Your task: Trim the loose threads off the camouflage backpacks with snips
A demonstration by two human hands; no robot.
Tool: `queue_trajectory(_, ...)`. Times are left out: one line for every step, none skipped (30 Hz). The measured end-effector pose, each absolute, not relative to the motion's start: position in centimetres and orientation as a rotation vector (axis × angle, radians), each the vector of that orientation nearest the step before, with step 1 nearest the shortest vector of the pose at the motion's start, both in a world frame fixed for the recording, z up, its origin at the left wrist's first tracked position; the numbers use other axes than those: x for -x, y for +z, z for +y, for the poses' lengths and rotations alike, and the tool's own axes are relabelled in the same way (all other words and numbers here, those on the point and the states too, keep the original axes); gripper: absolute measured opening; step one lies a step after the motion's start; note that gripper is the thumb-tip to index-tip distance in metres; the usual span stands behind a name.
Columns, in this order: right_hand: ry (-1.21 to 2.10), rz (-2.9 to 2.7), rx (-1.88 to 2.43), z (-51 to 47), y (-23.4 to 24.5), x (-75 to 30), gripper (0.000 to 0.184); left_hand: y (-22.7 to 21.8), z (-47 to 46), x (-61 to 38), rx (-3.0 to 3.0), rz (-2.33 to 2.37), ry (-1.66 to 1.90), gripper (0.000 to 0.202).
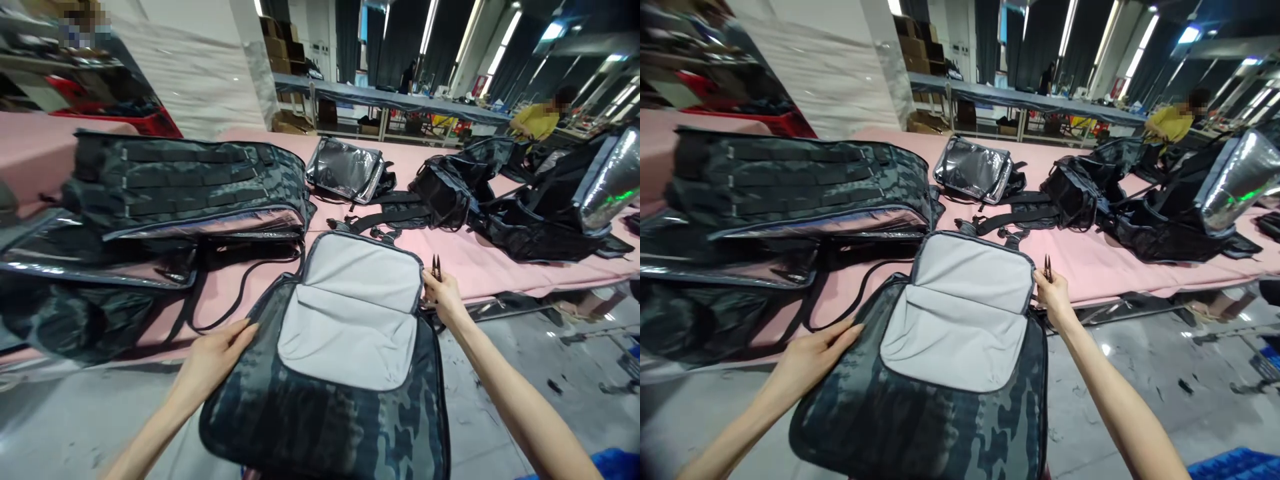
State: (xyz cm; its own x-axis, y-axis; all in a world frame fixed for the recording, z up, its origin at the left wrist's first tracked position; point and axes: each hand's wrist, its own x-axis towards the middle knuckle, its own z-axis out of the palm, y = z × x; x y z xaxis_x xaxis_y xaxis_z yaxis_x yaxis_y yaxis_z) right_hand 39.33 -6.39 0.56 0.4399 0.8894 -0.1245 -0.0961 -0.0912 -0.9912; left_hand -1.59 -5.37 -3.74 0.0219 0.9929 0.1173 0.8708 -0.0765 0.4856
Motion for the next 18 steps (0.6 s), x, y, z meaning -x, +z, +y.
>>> queue_trajectory(0.996,-0.762,1.407,-6.0,0.4,-39.5,0.032,-3.4,-5.2,1.5,-2.017,1.904,0.612,0.043)
queue_trajectory(1.004,-0.775,1.397,-5.8,0.2,-39.7,0.033,-2.9,-4.8,1.3,-2.006,1.896,0.636,0.045)
queue_trajectory(1.016,-0.775,1.386,-5.8,0.1,-39.8,0.034,-2.3,-4.4,0.9,-2.0,1.894,0.689,0.047)
queue_trajectory(1.026,-0.771,1.378,-5.8,0.0,-39.9,0.035,-1.7,-3.8,0.3,-2.006,1.893,0.759,0.047)
queue_trajectory(1.034,-0.764,1.375,-5.9,-0.1,-39.9,0.036,-1.2,-3.0,-0.5,-2.025,1.87,0.83,0.047)
queue_trajectory(1.037,-0.756,1.376,-6.0,-0.2,-40.0,0.036,-0.7,-2.2,-1.4,-2.072,1.826,0.874,0.046)
queue_trajectory(1.036,-0.75,1.378,-6.0,-0.2,-40.0,0.036,-0.2,-1.3,-2.4,-2.126,1.756,0.89,0.046)
queue_trajectory(1.029,-0.751,1.385,-6.0,-0.3,-40.0,0.036,0.0,-0.5,-3.5,-2.18,1.672,0.874,0.046)
queue_trajectory(1.009,-0.77,1.399,-5.9,-0.3,-40.0,0.036,0.2,0.3,-4.6,-2.218,1.588,0.826,0.045)
queue_trajectory(0.977,-0.802,1.421,-5.8,-0.4,-40.0,0.035,0.3,1.0,-5.6,-2.226,1.533,0.771,0.041)
queue_trajectory(0.937,-0.838,1.452,-5.7,-0.4,-40.0,0.033,0.3,1.5,-6.5,-2.208,1.522,0.722,0.038)
queue_trajectory(0.896,-0.869,1.489,-5.7,-0.5,-40.1,0.032,0.2,1.9,-7.1,-2.173,1.547,0.677,0.037)
queue_trajectory(0.864,-0.879,1.527,-5.8,-0.5,-40.3,0.03,0.1,2.2,-7.6,-2.136,1.591,0.634,0.037)
queue_trajectory(0.822,-0.892,1.564,-6.0,-0.5,-40.5,0.029,0.0,2.4,-7.9,-2.1,1.649,0.598,0.038)
queue_trajectory(0.756,-0.925,1.598,-6.5,-0.3,-40.6,0.027,-0.1,2.5,-8.1,-2.072,1.699,0.568,0.037)
queue_trajectory(0.661,-0.99,1.629,-7.2,0.0,-40.7,0.026,-0.2,2.6,-8.1,-2.055,1.73,0.545,0.037)
queue_trajectory(0.544,-1.096,1.651,-8.2,0.4,-40.5,0.023,-0.3,2.7,-8.0,-2.045,1.744,0.535,0.036)
queue_trajectory(0.435,-1.247,1.657,-9.4,1.0,-40.0,0.02,-0.4,2.8,-8.0,-2.038,1.741,0.538,0.036)
